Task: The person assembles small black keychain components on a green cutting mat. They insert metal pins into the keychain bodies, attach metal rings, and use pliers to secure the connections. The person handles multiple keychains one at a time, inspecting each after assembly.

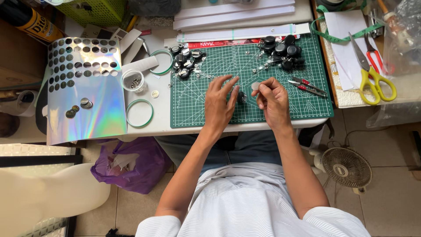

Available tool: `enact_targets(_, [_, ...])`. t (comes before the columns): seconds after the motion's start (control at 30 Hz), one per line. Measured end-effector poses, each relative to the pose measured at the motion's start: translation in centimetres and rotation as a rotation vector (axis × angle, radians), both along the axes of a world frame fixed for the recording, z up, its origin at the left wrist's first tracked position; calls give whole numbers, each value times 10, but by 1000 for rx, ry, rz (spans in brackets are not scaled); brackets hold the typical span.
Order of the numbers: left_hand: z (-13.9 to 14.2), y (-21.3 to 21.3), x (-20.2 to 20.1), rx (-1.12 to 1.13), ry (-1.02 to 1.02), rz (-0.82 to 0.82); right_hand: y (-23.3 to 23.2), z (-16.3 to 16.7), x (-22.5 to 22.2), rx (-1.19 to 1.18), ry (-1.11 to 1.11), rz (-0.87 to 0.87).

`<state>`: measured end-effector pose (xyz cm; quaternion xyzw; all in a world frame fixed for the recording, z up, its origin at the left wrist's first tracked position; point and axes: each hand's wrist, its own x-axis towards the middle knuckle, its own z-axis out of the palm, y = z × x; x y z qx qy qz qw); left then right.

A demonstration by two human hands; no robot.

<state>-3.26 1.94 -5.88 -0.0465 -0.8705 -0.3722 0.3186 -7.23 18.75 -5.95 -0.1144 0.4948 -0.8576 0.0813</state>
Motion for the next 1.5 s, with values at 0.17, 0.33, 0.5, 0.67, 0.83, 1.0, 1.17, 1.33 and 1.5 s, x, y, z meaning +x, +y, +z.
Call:
enact_targets(0.17, [-1, 6, 0, 470, -274, -135, -5, -4, 6, 322, 120, -87])
enact_targets(0.33, [-15, 12, -3, 868, -362, -262, 1, -20, 8, 483, 189, -150])
enact_targets(0.5, [-15, 18, 6, 1014, -442, -339, 22, -29, 9, 476, 246, -112])
enact_targets(0.67, [-5, 3, 29, 972, -387, -303, 28, -22, 19, 497, 329, -23])
enact_targets(0.83, [4, -69, 65, 641, -227, 124, 23, -10, 26, 509, 282, -24])
enact_targets(1.0, [12, -153, 75, 339, -145, 464, 20, -5, 36, 572, 251, -26])
enact_targets(1.17, [18, -164, 72, 279, -263, 556, 19, 2, 41, 606, 210, -5])
enact_targets(1.33, [22, -160, 67, 241, -327, 580, 19, 7, 44, 631, 221, -5])
enact_targets(1.5, [24, -159, 69, 239, -358, 590, 19, 6, 44, 599, 181, 9])
